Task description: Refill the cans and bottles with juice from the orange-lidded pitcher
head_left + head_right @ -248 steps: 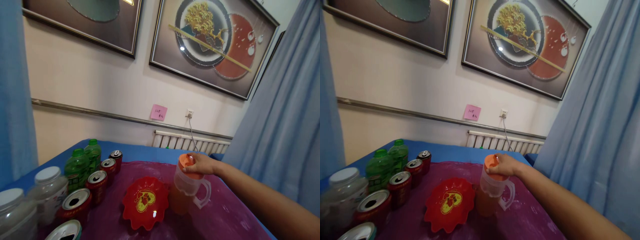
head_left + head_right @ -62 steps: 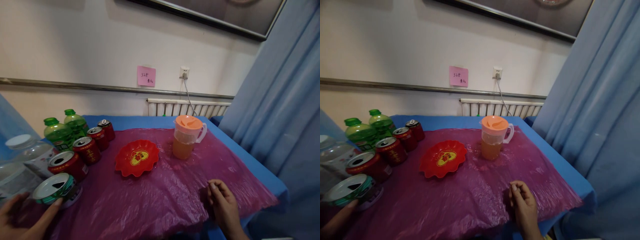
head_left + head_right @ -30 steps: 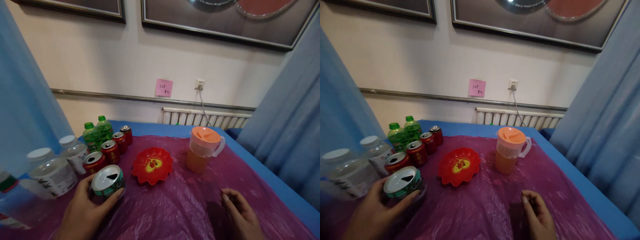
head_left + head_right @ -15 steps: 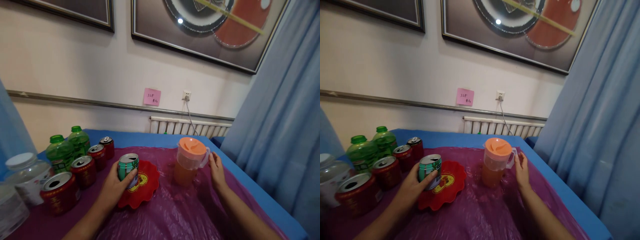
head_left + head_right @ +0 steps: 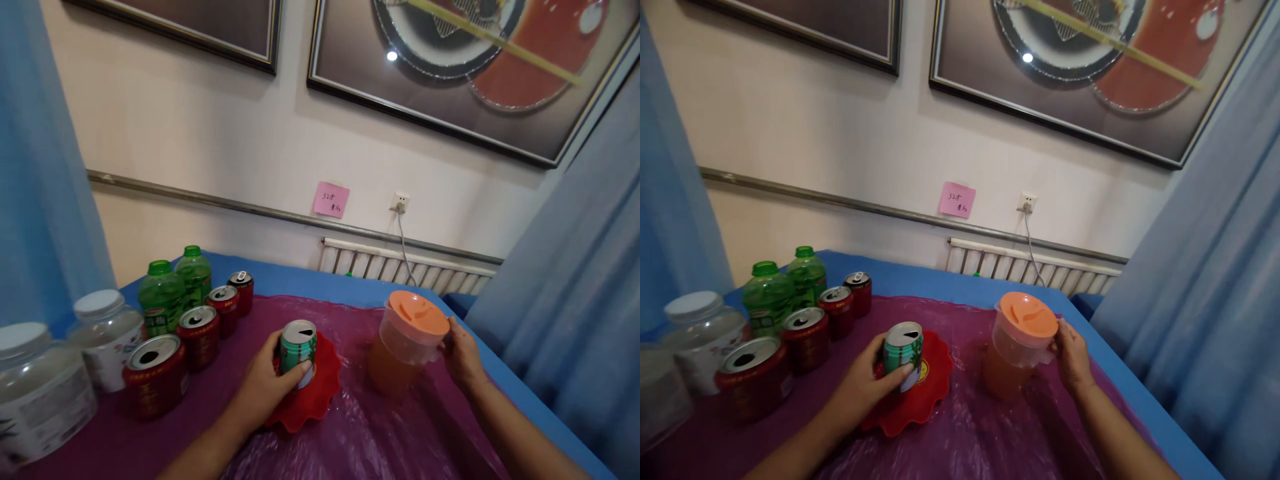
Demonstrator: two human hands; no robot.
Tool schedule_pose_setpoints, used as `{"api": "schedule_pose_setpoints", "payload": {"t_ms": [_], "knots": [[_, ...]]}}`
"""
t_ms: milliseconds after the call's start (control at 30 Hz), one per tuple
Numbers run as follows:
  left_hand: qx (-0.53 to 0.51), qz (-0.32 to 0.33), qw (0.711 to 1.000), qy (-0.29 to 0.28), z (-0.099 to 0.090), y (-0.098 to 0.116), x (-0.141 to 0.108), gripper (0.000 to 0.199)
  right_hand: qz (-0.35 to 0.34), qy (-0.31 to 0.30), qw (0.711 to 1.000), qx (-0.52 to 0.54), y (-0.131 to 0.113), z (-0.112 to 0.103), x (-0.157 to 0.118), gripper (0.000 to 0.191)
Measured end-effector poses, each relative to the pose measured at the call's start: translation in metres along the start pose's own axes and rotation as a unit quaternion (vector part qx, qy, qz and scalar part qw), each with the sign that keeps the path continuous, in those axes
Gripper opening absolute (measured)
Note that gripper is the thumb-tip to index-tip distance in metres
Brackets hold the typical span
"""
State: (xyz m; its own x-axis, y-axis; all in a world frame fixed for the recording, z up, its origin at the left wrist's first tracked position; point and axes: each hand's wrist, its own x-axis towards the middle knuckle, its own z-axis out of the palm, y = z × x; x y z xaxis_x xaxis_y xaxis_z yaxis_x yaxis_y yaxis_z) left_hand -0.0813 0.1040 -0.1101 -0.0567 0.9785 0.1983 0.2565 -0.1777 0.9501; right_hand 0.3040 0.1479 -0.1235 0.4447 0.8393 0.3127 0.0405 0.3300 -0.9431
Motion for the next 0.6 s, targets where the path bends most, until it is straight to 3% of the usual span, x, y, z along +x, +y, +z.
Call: {"api": "schedule_pose_setpoints", "payload": {"t_ms": [267, 433, 600], "knots": [[0.118, 0.069, 0.990, -0.024, 0.006, -0.008, -0.010, 0.058, 0.078, -0.073, 0.992, 0.069, -0.023, 0.006, -0.008, 0.057], [0.149, 0.104, 0.983, -0.008, 0.004, -0.017, -0.007, 0.065, 0.103, -0.053, 0.991, 0.065, -0.041, 0.024, -0.017, 0.056], [0.177, 0.121, 0.977, -0.010, 0.000, -0.015, -0.008, 0.058, 0.102, -0.054, 0.992, 0.049, -0.058, 0.038, -0.020, 0.058]]}}
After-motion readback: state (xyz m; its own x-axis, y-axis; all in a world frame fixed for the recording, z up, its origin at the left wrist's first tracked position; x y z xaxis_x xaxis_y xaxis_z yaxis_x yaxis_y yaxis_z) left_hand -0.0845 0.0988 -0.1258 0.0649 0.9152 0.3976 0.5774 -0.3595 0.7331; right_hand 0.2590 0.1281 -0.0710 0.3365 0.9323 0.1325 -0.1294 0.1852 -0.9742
